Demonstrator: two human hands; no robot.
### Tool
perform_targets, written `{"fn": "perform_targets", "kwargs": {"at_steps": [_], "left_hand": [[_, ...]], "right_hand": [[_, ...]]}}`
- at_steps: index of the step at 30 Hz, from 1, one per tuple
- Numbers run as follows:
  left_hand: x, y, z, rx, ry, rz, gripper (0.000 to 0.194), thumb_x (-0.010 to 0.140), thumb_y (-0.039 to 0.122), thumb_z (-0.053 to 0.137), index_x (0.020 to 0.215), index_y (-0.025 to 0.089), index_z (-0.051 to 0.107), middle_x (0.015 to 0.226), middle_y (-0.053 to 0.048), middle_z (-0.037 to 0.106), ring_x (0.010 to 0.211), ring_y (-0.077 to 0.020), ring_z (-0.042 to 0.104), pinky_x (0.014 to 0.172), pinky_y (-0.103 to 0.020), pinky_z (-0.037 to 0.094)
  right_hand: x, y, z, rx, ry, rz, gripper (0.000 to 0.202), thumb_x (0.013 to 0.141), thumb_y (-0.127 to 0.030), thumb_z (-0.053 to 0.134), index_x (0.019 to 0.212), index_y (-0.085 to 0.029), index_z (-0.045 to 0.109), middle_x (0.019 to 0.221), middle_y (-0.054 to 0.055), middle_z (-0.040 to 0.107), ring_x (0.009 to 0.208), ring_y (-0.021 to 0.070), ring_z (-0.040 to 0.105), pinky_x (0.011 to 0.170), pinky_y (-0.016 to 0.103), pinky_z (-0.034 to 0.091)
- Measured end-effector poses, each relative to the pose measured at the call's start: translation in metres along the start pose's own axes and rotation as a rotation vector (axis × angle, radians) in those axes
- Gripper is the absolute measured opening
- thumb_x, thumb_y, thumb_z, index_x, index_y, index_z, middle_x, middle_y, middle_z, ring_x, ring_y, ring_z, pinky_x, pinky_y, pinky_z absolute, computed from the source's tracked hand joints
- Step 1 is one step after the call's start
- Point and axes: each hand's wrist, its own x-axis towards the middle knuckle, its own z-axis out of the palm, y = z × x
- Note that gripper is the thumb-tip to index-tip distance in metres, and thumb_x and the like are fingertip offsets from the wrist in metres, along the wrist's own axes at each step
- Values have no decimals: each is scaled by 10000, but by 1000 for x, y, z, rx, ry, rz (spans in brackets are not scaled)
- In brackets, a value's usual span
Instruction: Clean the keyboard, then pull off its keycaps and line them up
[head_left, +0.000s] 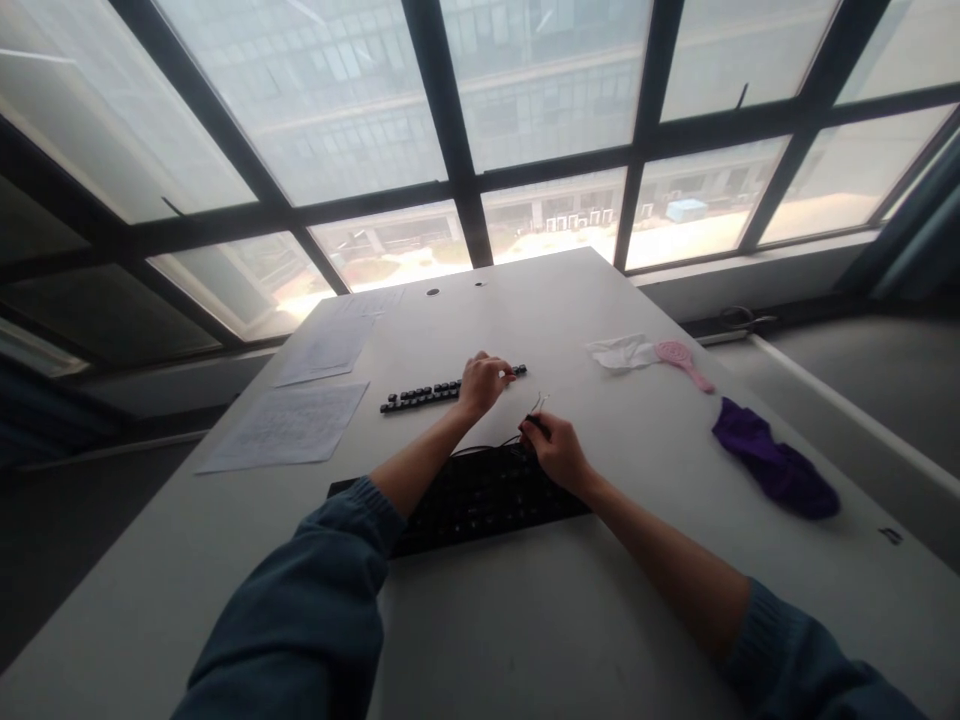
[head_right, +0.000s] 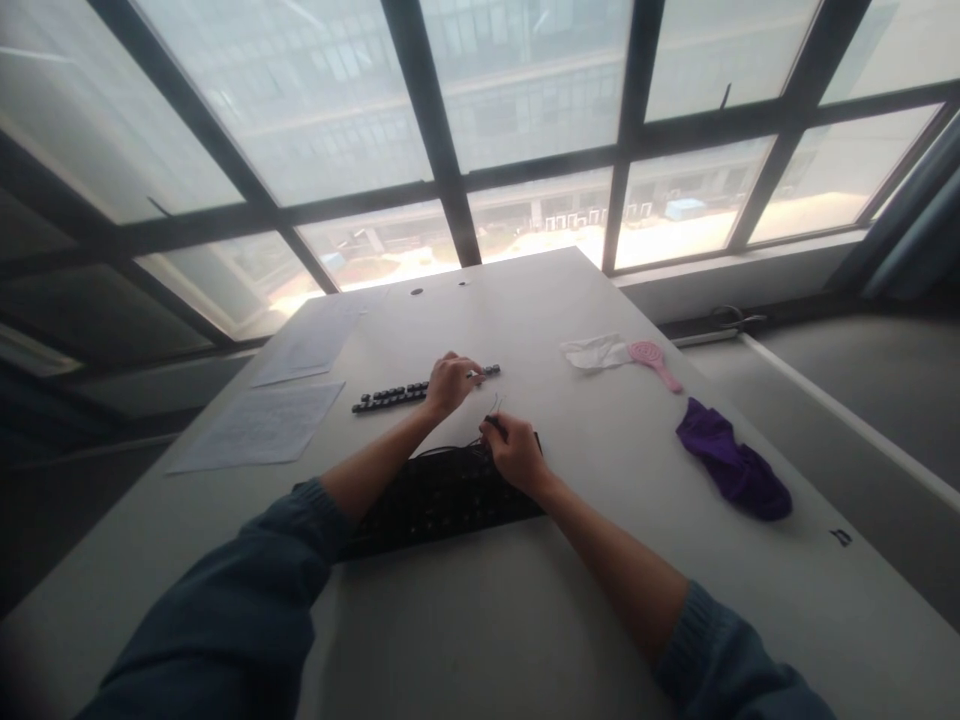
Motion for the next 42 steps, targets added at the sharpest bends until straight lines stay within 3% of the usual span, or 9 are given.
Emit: {"fn": "perform_targets", "kwargs": {"at_steps": [8,15,22,34,38,42], "left_hand": [[-2,-8,22,-4,-6,-6,41,830,263,741,816,242,774,924,-54,760,964,-282,528,896,-426,395],[-3,-13,25,58,-46,8,95,863,265,688,834,229,771,947,-68,752,989,-292,523,896,-440,387],[-4,-17,27,53,6,27,60,846,226,705,834,216,763,994,-80,713,1023,-284,514,909,-435,398],[-9,-3,-8,70,59,17,99,860,180,670,883,214,761,1023,-83,685,1017,-280,523,910,-421,426],[-30,11,-25,45,44,1,159,894,176,605,917,209,759,986,-78,697,968,-258,543,886,-398,443],[-67,32,-44,-20,25,32,173,912,192,579,948,205,748,982,-60,703,948,-230,567,920,-386,449]], "right_hand": [[1,-2,-1,0,-6,5,220,932,-348,544,810,-197,647,692,30,673,654,183,622,648,279,475],[1,0,0,12,-1,17,222,929,-357,555,820,-189,650,697,30,675,654,177,618,636,274,473],[1,5,1,43,-2,27,236,928,-371,559,791,-196,638,714,36,680,668,181,630,641,274,490],[2,9,1,102,55,22,256,923,-418,567,847,-189,652,721,41,678,641,176,616,612,273,495],[2,9,2,98,73,-9,261,928,-421,558,871,-187,660,745,48,687,670,182,628,643,281,505],[2,1,0,-4,53,-59,224,927,-381,553,867,-196,665,762,43,694,703,190,640,685,287,500]]}}
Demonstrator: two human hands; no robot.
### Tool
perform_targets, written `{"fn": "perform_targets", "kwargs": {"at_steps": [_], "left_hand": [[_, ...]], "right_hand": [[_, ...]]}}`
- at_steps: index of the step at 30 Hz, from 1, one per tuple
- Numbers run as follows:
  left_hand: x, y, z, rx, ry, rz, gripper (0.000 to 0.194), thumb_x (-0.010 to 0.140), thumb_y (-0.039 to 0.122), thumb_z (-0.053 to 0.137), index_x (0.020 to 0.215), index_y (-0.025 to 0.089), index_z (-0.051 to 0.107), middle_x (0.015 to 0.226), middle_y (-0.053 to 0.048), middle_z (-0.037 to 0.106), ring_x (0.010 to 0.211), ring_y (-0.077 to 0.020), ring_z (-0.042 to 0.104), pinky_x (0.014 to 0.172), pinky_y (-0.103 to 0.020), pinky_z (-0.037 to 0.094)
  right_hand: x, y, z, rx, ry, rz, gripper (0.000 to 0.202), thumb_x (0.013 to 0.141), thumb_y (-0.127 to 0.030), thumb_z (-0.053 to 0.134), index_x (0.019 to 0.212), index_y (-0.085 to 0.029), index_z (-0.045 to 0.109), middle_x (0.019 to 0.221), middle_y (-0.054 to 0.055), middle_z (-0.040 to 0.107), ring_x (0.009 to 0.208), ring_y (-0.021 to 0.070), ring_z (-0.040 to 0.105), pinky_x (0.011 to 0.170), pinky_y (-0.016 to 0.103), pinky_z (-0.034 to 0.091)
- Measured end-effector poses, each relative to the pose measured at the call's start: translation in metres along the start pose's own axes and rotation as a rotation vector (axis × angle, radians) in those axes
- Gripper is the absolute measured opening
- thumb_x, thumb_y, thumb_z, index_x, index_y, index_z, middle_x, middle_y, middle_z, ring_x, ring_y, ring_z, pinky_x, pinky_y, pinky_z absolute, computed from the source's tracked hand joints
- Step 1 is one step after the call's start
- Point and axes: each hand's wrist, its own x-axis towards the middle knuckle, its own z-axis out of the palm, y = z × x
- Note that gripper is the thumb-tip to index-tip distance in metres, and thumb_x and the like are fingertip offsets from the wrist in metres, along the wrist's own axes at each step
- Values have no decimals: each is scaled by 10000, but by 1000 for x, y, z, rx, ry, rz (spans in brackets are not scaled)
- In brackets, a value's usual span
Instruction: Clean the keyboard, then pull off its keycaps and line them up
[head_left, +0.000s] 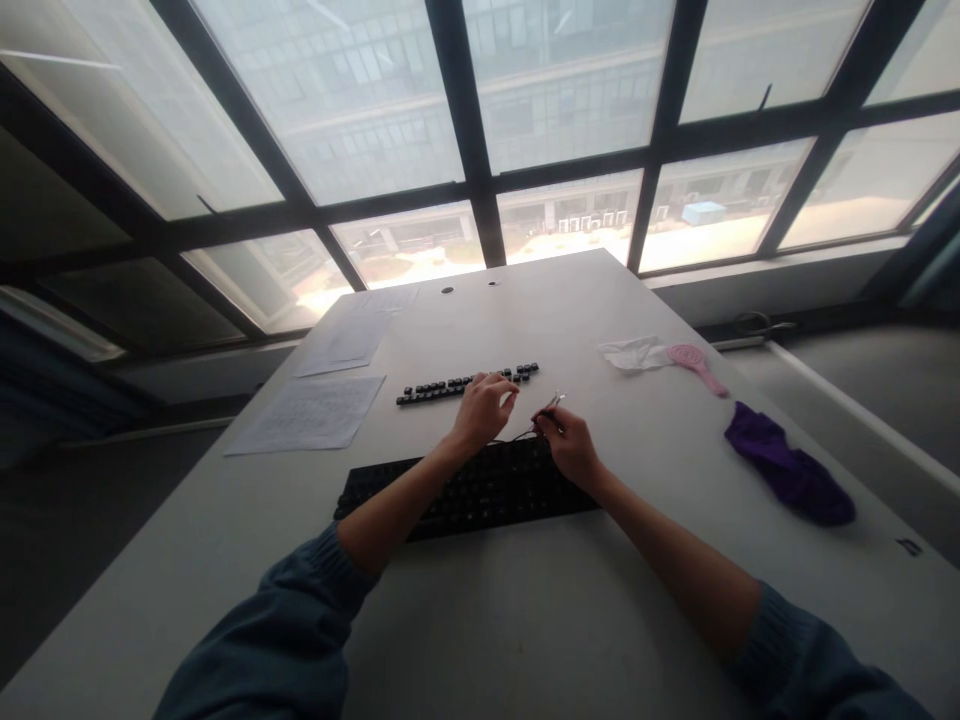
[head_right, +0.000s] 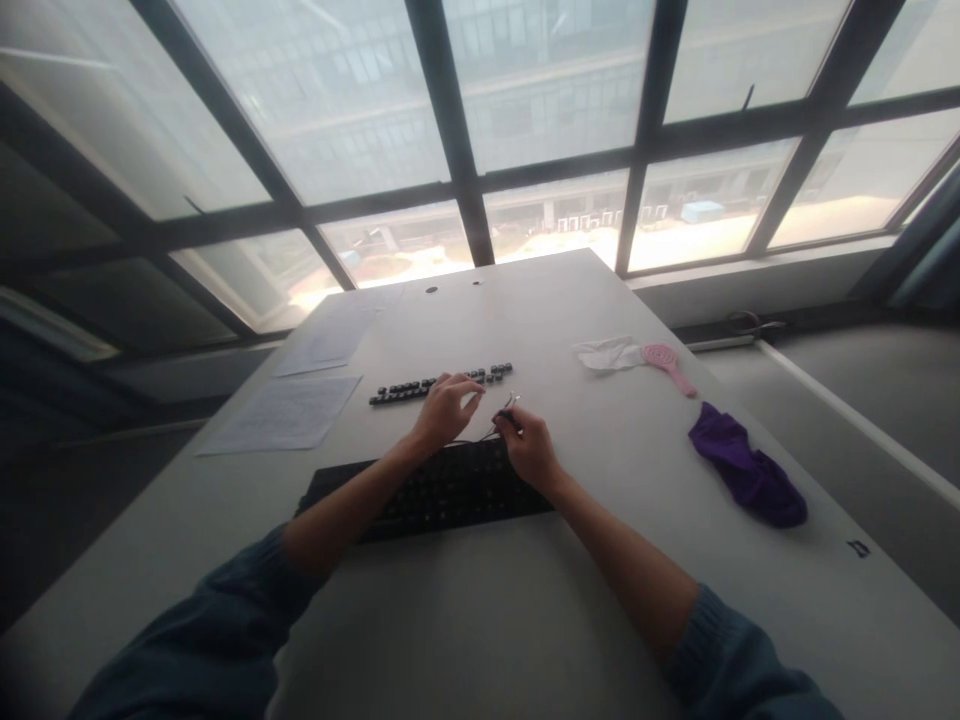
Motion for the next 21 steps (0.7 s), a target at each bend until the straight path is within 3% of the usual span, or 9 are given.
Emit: {"fn": "perform_targets", "kwargs": {"at_steps": [4,9,15,21], "left_hand": [[-38,18,-10,-65,-32,-20,159,909,185,587,946,207,739,963,-51,707,935,-223,581,897,-374,464],[-69,27,-6,-130,-49,-65,173,899,150,580,940,213,736,959,-54,695,948,-225,578,877,-371,476],[-82,27,8,-182,-16,-90,162,909,171,574,932,215,728,963,-52,688,953,-222,565,891,-380,483],[-85,26,10,-201,-8,-82,164,912,175,575,943,228,727,975,-52,691,961,-229,564,898,-393,490]], "right_hand": [[1,-12,-6,-140,-91,-53,198,921,-326,549,816,-201,659,724,25,675,674,177,602,665,273,457],[0,-14,-11,-184,-179,-61,208,919,-293,533,765,-194,633,690,7,635,657,162,559,647,262,413],[-4,-10,-11,-224,-265,-91,199,907,-262,524,740,-193,606,683,-5,605,652,155,526,644,262,391],[-7,-13,-12,-295,-316,-184,196,900,-245,551,716,-203,601,726,23,617,708,180,539,674,282,405]]}}
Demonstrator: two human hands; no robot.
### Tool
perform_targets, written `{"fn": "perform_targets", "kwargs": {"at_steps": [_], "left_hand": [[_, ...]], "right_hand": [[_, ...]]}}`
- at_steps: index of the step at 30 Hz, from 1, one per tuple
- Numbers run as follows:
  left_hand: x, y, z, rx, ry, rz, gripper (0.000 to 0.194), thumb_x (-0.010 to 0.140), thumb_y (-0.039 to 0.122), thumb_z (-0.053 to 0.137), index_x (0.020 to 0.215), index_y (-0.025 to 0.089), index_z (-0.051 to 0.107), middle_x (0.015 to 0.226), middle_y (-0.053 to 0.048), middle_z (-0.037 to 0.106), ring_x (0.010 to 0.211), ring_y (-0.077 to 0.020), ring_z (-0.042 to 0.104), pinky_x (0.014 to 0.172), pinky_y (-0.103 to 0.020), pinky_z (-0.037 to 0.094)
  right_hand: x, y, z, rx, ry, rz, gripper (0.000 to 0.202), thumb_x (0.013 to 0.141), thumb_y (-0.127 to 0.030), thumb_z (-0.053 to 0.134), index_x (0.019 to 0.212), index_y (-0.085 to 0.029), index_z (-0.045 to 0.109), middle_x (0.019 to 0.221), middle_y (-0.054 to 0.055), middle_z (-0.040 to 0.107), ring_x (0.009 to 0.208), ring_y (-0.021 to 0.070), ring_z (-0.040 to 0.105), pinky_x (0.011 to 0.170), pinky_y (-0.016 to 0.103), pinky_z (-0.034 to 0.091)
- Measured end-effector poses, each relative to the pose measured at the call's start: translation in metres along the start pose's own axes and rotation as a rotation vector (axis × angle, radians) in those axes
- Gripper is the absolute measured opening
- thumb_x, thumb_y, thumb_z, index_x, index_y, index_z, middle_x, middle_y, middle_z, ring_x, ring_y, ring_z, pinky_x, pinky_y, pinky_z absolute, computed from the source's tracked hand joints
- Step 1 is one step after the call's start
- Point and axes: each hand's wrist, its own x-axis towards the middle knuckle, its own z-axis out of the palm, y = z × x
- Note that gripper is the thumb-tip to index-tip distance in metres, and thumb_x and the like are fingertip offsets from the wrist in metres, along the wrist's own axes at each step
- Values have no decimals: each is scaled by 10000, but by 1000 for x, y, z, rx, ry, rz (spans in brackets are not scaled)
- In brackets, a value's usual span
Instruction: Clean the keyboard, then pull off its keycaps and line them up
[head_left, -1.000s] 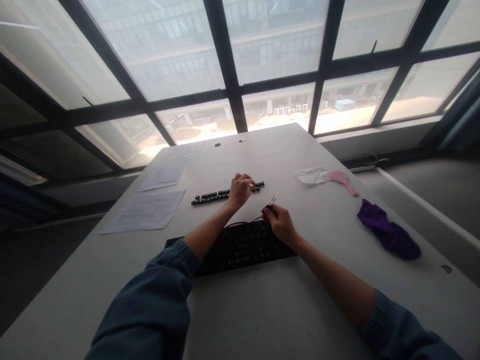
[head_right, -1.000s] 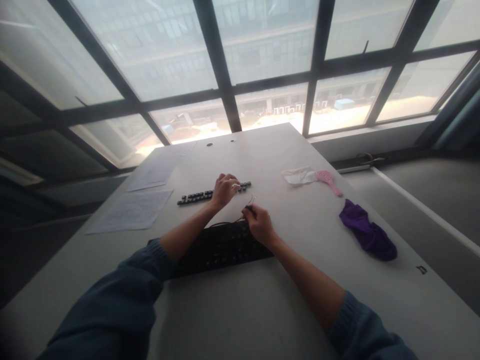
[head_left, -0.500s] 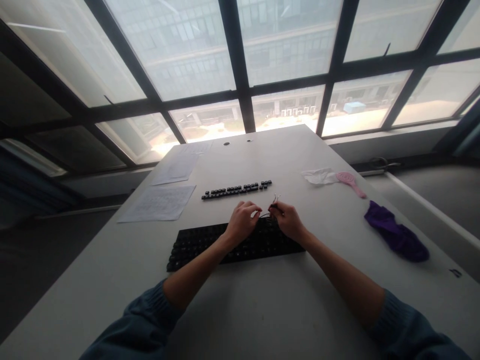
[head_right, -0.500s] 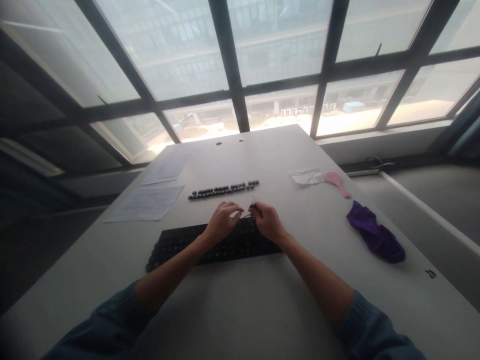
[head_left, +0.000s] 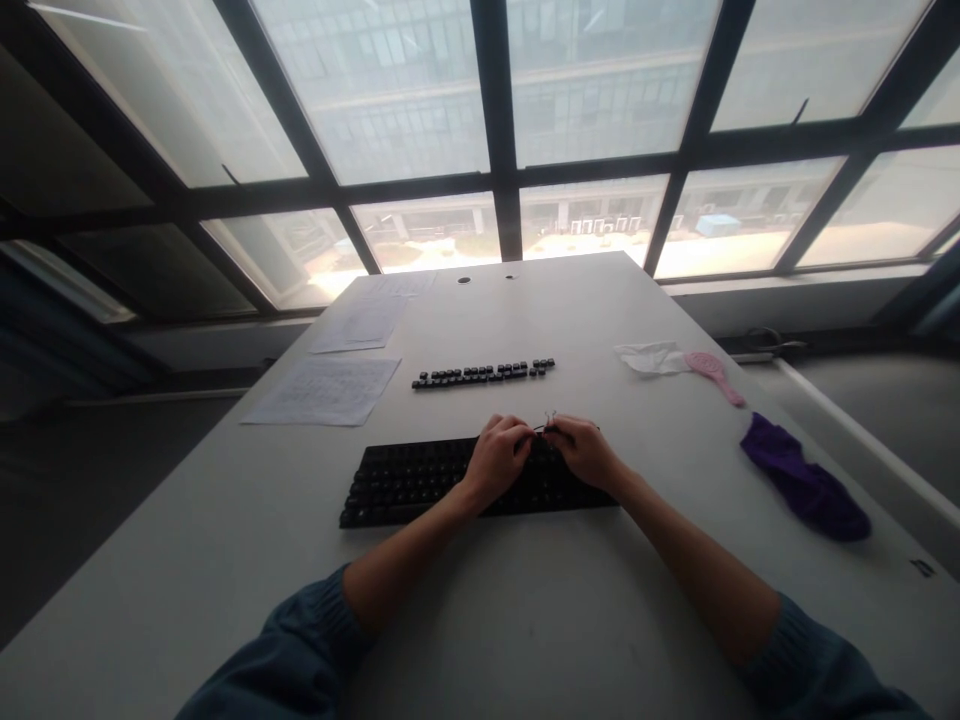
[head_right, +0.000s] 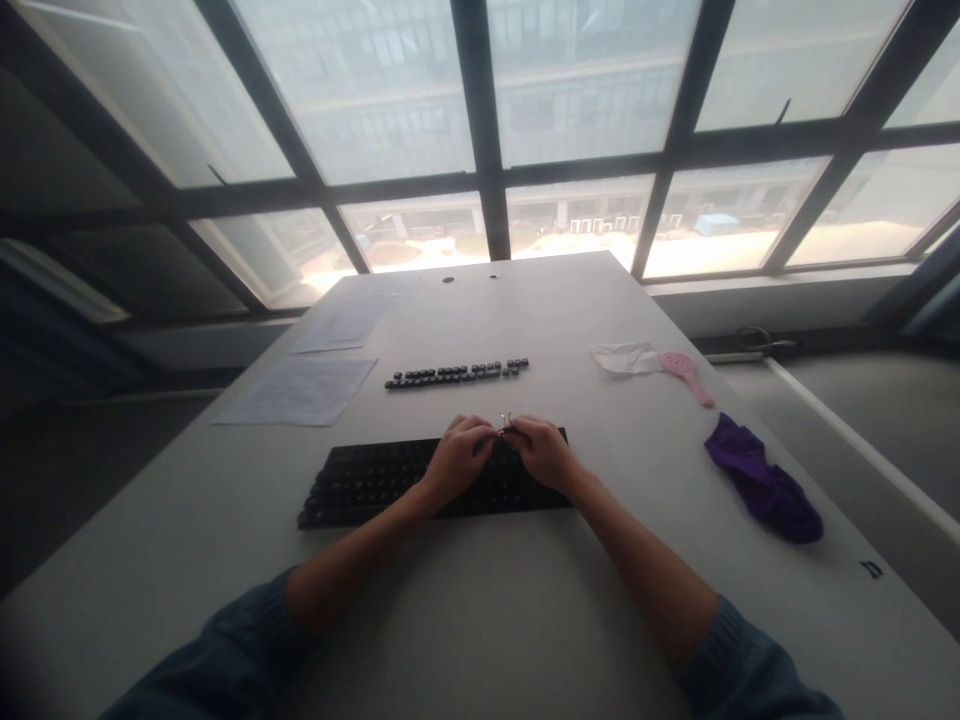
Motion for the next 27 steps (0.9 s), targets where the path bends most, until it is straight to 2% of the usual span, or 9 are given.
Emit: {"fn": "perform_targets", "kwargs": {"at_steps": [10,17,23,27], "left_hand": [[-3,2,0,-3,-28,13,155,922,190,582,955,230,728,975,-44,691,969,-218,558,898,-365,488],[-2,3,-1,-12,-32,13,151,923,203,587,956,229,732,978,-46,694,968,-222,564,890,-365,495],[-2,6,-3,-23,-45,27,174,930,232,581,1040,242,716,1008,-50,697,1003,-229,576,932,-387,483],[-1,10,-7,-35,-54,30,249,915,243,603,1153,243,677,1030,-61,701,1018,-241,586,938,-396,478]], "right_hand": [[-4,5,0,29,74,94,251,917,-278,545,701,-200,648,690,15,671,660,179,598,679,281,434],[-3,3,-3,72,62,114,238,906,-289,555,713,-198,660,685,16,684,654,177,606,668,286,451],[-1,7,-4,264,268,188,230,928,-368,525,824,-202,646,682,27,676,626,183,603,639,305,486],[-3,8,-3,257,189,170,227,918,-379,549,821,-200,652,710,37,690,655,189,610,657,314,493]]}}
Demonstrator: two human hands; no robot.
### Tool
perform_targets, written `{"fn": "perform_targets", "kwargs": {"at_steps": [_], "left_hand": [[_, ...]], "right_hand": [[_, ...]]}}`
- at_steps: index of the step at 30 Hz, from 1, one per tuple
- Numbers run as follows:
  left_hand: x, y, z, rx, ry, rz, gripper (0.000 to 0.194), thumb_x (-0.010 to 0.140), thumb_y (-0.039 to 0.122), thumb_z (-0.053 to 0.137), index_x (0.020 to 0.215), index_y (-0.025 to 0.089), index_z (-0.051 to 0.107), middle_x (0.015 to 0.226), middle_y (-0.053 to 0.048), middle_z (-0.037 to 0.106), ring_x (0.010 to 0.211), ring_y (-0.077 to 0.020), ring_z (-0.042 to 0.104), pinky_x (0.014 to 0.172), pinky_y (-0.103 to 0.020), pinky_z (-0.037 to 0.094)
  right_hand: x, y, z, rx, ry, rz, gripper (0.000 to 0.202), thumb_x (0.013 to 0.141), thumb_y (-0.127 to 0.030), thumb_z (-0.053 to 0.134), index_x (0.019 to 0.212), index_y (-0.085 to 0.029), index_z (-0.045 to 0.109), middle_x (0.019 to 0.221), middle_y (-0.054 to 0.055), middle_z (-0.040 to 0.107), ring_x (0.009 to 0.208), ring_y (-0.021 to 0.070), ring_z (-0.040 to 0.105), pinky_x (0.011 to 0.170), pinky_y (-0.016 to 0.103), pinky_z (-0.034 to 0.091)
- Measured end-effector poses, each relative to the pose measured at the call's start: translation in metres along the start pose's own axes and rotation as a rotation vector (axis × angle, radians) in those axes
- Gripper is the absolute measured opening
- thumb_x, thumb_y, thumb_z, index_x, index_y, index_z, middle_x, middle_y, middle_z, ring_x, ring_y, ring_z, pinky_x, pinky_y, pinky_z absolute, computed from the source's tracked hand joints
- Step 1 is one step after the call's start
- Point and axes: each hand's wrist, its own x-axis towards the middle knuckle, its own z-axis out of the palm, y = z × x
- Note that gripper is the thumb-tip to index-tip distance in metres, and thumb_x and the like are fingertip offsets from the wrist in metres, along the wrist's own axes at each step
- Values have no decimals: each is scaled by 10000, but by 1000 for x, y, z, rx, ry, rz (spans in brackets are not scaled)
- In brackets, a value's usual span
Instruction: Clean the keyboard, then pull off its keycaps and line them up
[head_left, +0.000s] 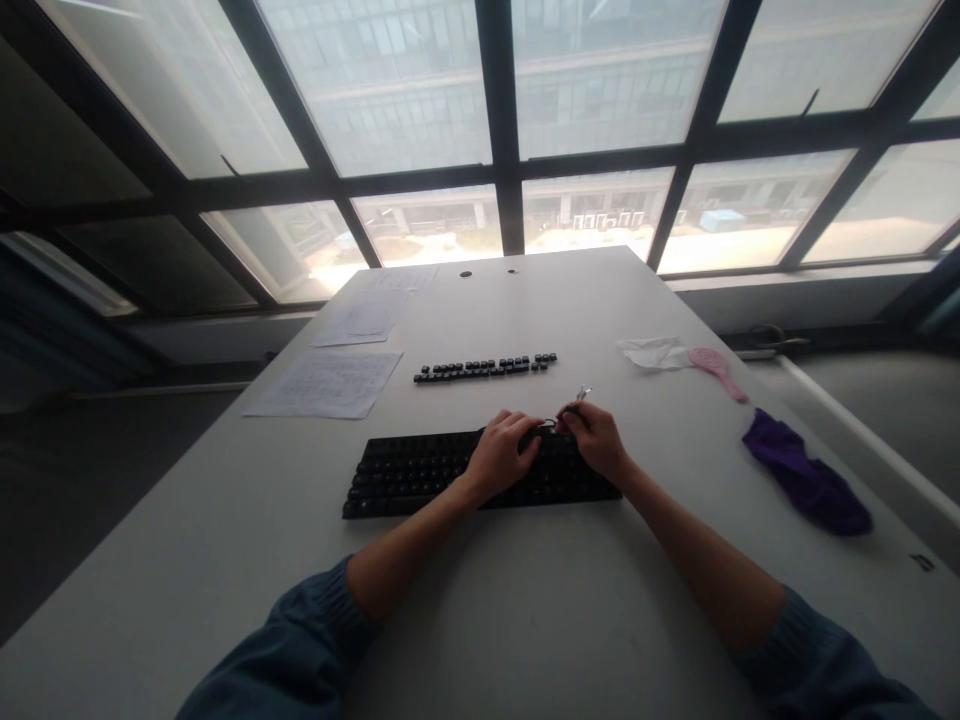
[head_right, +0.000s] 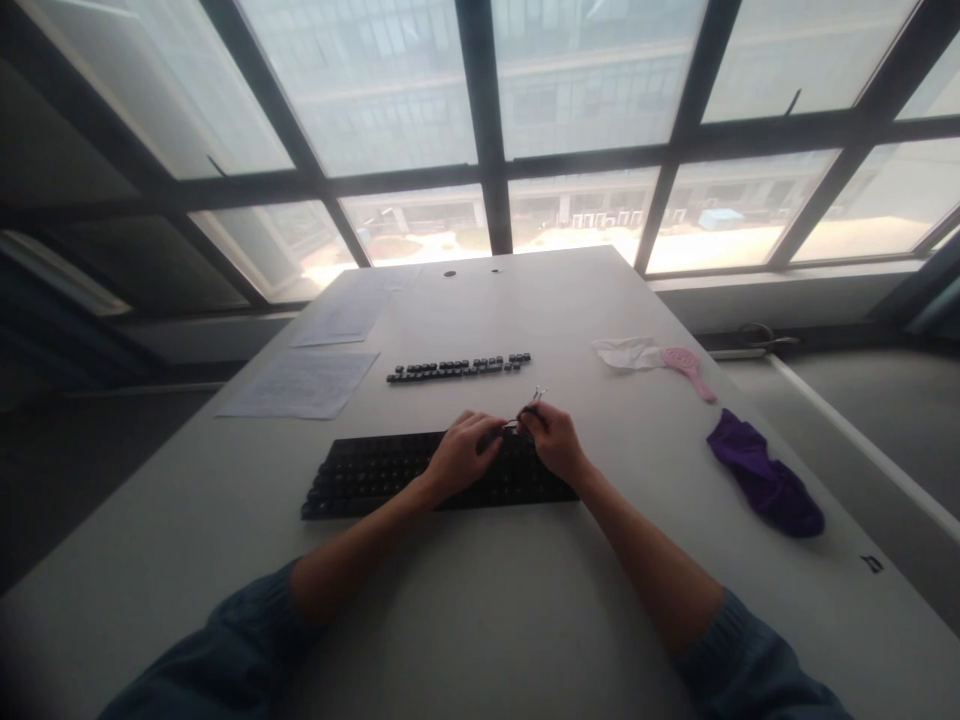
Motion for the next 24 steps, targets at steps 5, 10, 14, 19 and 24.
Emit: {"fn": "perform_targets", "kwargs": {"at_steps": [5,10,14,19,24], "left_hand": [[3,1,0,-21,-39,0,283,826,377,749,1072,244,707,983,-54,720,973,-252,595,885,-386,487],[5,-1,8,-78,-49,9,129,838,265,738,965,247,729,920,-35,728,924,-220,609,860,-349,496],[4,0,10,-147,-8,-31,289,826,217,737,1104,262,673,975,-30,728,975,-219,623,888,-359,506],[3,3,10,-45,-35,45,249,877,233,688,1120,272,648,1016,-39,711,1006,-229,605,924,-387,492],[5,8,3,-27,37,86,137,899,265,667,1034,242,674,1121,-62,665,1069,-222,576,955,-365,487]], "right_hand": [[-3,-3,2,-6,-70,-63,203,912,-329,552,814,-197,671,760,37,694,686,184,616,677,311,499],[-2,-7,3,-69,-80,-179,185,909,-284,550,784,-203,659,837,59,673,804,199,620,771,331,499],[-1,-4,4,-73,-11,-75,216,922,-335,537,790,-198,638,738,37,636,698,185,595,680,308,489],[0,-1,3,-31,28,-8,274,927,-399,537,752,-197,599,656,18,611,615,169,559,602,287,463],[2,1,4,-12,60,17,293,924,-419,546,734,-200,587,644,13,614,594,166,563,582,281,451]]}}
